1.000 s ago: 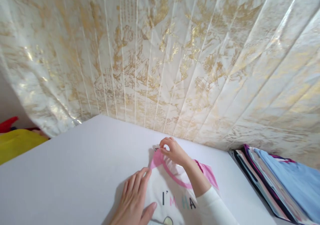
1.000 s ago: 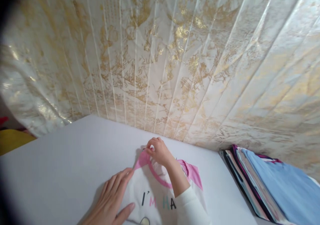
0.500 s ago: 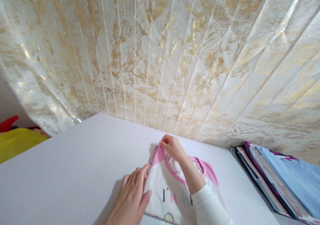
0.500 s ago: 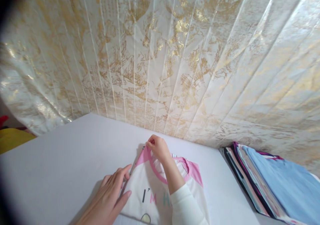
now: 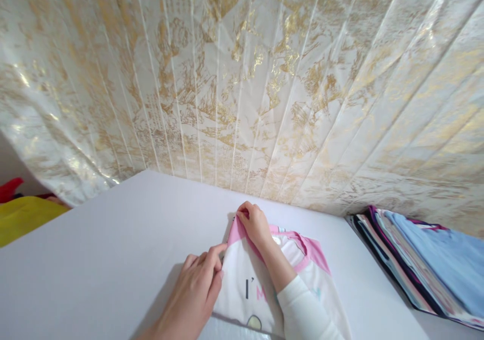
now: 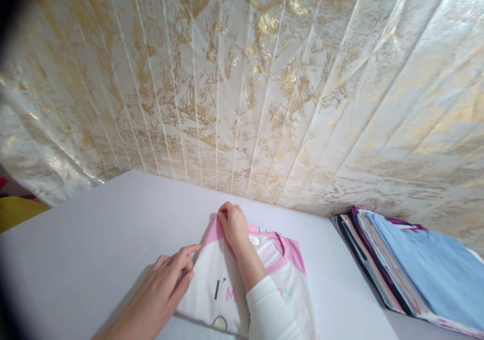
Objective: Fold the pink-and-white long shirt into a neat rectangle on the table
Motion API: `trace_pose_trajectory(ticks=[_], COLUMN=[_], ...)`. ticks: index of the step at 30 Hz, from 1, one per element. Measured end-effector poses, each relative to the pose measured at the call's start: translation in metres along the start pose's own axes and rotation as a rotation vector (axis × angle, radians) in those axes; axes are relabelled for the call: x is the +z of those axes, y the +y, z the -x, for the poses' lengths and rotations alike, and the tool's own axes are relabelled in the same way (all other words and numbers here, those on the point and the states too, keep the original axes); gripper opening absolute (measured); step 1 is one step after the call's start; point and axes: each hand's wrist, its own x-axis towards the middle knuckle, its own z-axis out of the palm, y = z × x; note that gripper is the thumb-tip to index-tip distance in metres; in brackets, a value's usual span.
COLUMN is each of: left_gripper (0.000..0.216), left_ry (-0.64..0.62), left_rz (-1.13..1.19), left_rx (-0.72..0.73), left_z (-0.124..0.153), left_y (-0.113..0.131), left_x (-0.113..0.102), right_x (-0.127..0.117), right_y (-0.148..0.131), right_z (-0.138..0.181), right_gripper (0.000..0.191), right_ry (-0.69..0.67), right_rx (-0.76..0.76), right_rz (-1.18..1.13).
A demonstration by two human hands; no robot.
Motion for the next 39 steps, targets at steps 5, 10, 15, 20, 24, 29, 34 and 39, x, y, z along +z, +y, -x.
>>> trace_pose_trajectory(ticks=[5,10,15,20,24,29,34,39], left_gripper=[0.032,0.023,0.011,0.016,0.016,0.006,0.020,0.026], left_ry=[-0.139,-0.146,-0.147,-0.136,-0.136,-0.113,-0.138,-0.180], left_rz=[-0.050,-0.070,-0.135,-0.282,-0.241,-0.198,-0.249,-0.287], left_rx=[-0.073,-0.103,-0.102,-0.065,-0.121,-0.143,-0.132,-0.158], left_z=[-0.002,-0.007,-0.008,-0.010,-0.012,-0.014,-0.020,-0.021], left_y=[0.006,0.005,0.011,0.013,0.011,0.010,0.012,0.010], left_x=[-0.005,-0.012,-0.014,-0.008,-0.007,-0.009,-0.009,-0.008], right_x=[0.004,0.006,0.005,0.005,0.006,0.007,0.006,0.012], right_y=[0.002,0.003,0.002,0.003,0.005,0.006,0.005,0.004], right_z=[0.004,0.004,0.005,0.006,0.006,0.005,0.004,0.004], right_gripper=[0.013,0.014,0.014,0.012,0.011,0.010,0.010,0.009], right_ry=[-0.003,-0.013,-0.006,0.002,0.001,0.003,-0.008,-0.008], right_rx=[-0.010,-0.023,-0.028,-0.035,-0.039,-0.063,-0.071,-0.028], right_rz=[0.038,0.056,0.042,0.016,0.015,0.048,0.102,0.153])
